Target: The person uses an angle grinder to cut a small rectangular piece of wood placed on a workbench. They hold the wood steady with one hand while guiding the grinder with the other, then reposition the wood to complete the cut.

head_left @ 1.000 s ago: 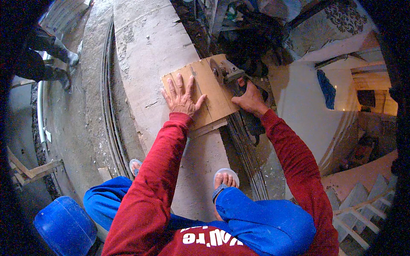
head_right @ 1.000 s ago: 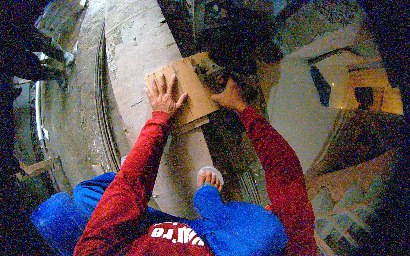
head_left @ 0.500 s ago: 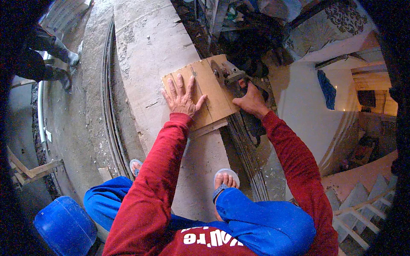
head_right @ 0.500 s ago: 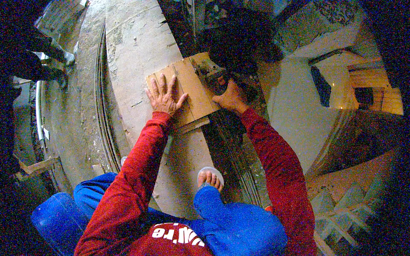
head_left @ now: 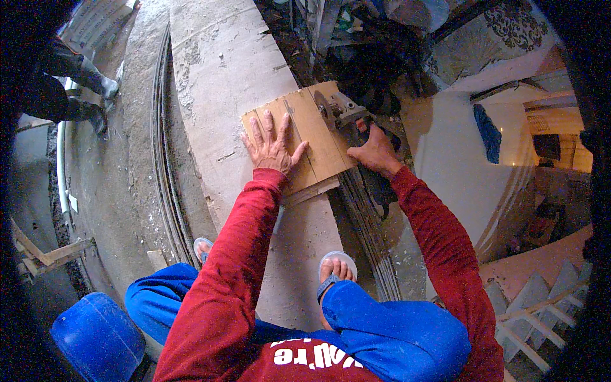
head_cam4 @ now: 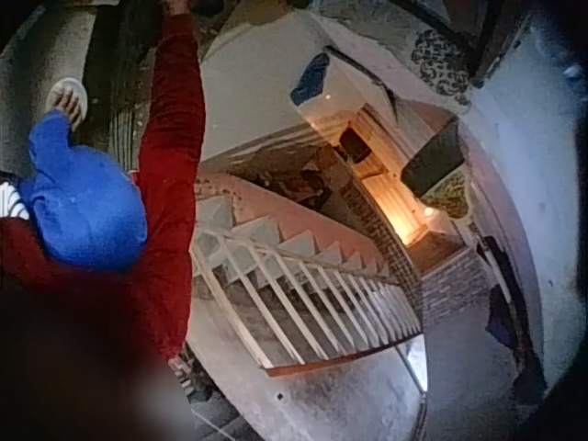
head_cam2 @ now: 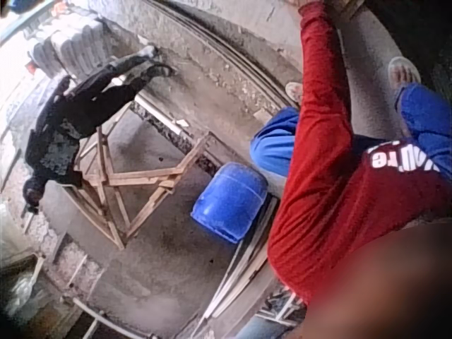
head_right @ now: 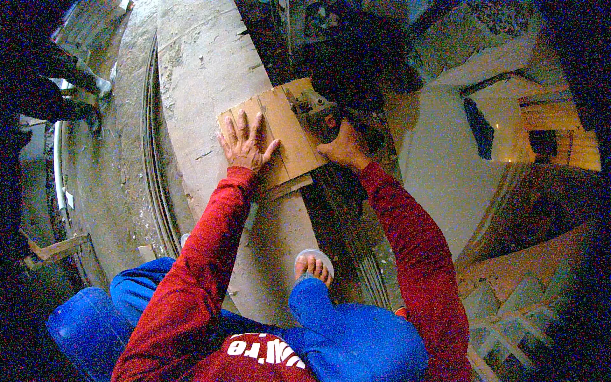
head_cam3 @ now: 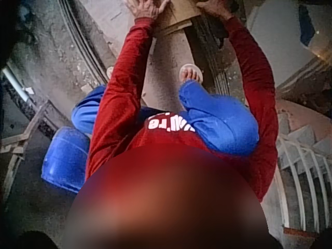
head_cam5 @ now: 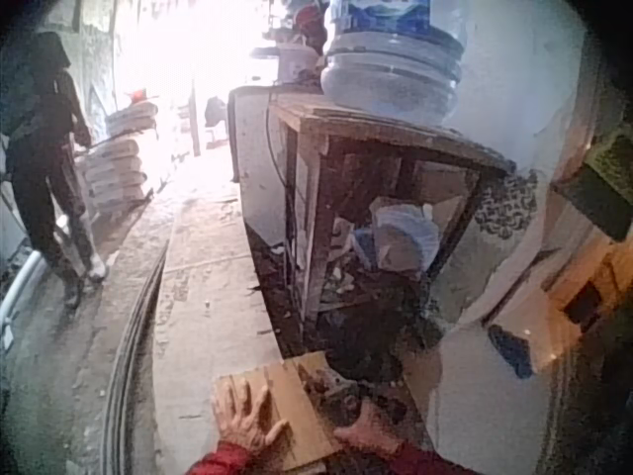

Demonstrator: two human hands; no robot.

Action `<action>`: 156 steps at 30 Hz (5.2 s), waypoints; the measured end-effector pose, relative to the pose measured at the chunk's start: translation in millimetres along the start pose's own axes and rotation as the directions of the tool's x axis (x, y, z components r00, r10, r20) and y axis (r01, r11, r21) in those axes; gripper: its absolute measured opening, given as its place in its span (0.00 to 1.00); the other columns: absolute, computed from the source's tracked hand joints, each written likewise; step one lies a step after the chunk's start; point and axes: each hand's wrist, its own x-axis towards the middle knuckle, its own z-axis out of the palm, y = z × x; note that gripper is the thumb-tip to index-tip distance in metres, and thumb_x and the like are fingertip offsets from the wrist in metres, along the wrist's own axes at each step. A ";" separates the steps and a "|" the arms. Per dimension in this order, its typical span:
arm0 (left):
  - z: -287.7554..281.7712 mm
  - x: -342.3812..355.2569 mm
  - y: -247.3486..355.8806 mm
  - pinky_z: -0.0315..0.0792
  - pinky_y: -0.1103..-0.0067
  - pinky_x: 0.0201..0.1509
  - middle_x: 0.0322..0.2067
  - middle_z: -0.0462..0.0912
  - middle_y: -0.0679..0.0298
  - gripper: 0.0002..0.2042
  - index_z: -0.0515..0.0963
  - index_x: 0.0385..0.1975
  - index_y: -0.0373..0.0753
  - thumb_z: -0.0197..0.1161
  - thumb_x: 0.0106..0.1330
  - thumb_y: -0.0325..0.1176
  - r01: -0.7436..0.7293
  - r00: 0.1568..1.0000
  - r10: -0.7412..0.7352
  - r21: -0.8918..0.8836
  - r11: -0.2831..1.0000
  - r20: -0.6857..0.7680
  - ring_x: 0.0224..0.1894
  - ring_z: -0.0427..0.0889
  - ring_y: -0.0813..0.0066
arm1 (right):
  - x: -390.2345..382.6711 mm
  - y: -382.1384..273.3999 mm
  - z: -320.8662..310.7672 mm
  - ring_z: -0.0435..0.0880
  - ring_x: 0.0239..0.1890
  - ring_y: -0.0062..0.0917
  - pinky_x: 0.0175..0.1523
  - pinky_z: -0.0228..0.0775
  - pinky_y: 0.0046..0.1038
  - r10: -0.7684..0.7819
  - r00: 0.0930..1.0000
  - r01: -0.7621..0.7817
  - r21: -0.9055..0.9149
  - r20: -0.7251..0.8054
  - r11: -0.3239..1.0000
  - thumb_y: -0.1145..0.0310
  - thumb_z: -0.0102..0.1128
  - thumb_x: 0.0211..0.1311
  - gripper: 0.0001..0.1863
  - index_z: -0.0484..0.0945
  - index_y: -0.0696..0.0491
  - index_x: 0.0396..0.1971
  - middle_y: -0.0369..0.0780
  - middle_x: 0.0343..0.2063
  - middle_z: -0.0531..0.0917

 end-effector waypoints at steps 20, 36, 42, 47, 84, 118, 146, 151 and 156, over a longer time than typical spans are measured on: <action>-0.7 0.4 -0.1 0.34 0.38 0.69 0.74 0.45 0.62 0.43 0.55 0.71 0.64 0.55 0.55 0.71 0.007 1.000 -0.007 0.006 1.000 0.026 0.75 0.37 0.44 | -5.0 -2.0 -2.6 0.78 0.45 0.34 0.54 0.69 0.31 0.024 0.999 -0.025 0.050 0.031 0.998 0.63 0.71 0.36 0.32 0.71 0.56 0.45 0.44 0.41 0.79; 0.6 0.4 -0.9 0.34 0.38 0.69 0.74 0.46 0.62 0.43 0.57 0.70 0.65 0.56 0.53 0.72 0.009 1.000 -0.009 -0.005 1.000 0.012 0.75 0.38 0.44 | -4.8 7.3 2.5 0.79 0.46 0.37 0.54 0.70 0.33 0.025 1.000 -0.025 -0.004 0.010 1.000 0.61 0.71 0.35 0.33 0.71 0.58 0.46 0.46 0.41 0.79; 1.3 0.3 -0.4 0.34 0.38 0.69 0.74 0.47 0.62 0.43 0.57 0.70 0.64 0.56 0.53 0.72 0.001 1.000 -0.001 0.008 1.000 -0.013 0.75 0.40 0.43 | -8.6 1.0 -1.4 0.79 0.47 0.40 0.55 0.69 0.34 0.033 0.999 -0.032 -0.043 0.009 0.999 0.60 0.72 0.35 0.33 0.71 0.59 0.44 0.49 0.43 0.79; 1.0 0.4 -0.6 0.35 0.38 0.69 0.74 0.47 0.61 0.43 0.57 0.70 0.64 0.56 0.54 0.72 0.000 1.000 0.000 0.017 1.000 -0.007 0.74 0.41 0.43 | -11.6 -4.6 -8.3 0.79 0.47 0.41 0.55 0.70 0.34 0.052 0.998 -0.051 -0.027 0.042 0.998 0.60 0.73 0.35 0.33 0.71 0.59 0.44 0.49 0.43 0.79; -2.0 0.9 -0.1 0.34 0.38 0.69 0.74 0.45 0.61 0.43 0.56 0.71 0.64 0.55 0.54 0.72 0.008 1.000 -0.008 -0.004 1.000 0.027 0.75 0.39 0.43 | -21.0 -5.7 -11.1 0.78 0.52 0.44 0.58 0.70 0.38 0.028 0.998 -0.031 0.036 0.064 0.999 0.57 0.75 0.34 0.41 0.69 0.59 0.51 0.50 0.48 0.78; 3.7 0.7 -1.1 0.43 0.38 0.68 0.74 0.48 0.64 0.42 0.55 0.71 0.65 0.55 0.56 0.71 0.008 0.999 -0.006 0.051 0.999 -0.043 0.74 0.44 0.45 | -17.6 10.7 -2.4 0.75 0.54 0.43 0.60 0.67 0.38 0.061 0.994 -0.063 0.024 0.094 0.998 0.59 0.75 0.32 0.45 0.65 0.60 0.54 0.50 0.49 0.76; 7.3 1.6 -2.2 0.35 0.39 0.69 0.74 0.46 0.61 0.42 0.56 0.71 0.65 0.55 0.55 0.71 0.018 1.000 -0.018 0.014 1.000 -0.009 0.75 0.37 0.44 | -33.9 5.6 -10.7 0.80 0.43 0.40 0.51 0.71 0.35 -0.020 0.999 0.021 -0.031 0.029 0.999 0.57 0.72 0.35 0.33 0.70 0.54 0.44 0.44 0.39 0.79; 7.4 1.4 -2.9 0.35 0.39 0.69 0.74 0.46 0.61 0.42 0.55 0.71 0.65 0.55 0.55 0.71 0.016 1.000 -0.016 0.005 1.000 -0.018 0.75 0.38 0.44 | -35.6 4.4 -8.4 0.80 0.44 0.40 0.51 0.71 0.35 -0.050 0.999 0.051 0.041 -0.017 0.998 0.57 0.72 0.35 0.33 0.70 0.55 0.43 0.45 0.40 0.79; 7.3 1.2 -3.0 0.36 0.39 0.69 0.74 0.46 0.62 0.42 0.55 0.71 0.66 0.55 0.55 0.71 0.009 0.999 -0.009 0.011 1.000 -0.042 0.75 0.39 0.44 | -36.3 3.4 -8.2 0.80 0.43 0.41 0.50 0.71 0.36 -0.031 0.999 0.032 0.023 -0.019 0.999 0.57 0.72 0.35 0.33 0.70 0.56 0.42 0.46 0.39 0.80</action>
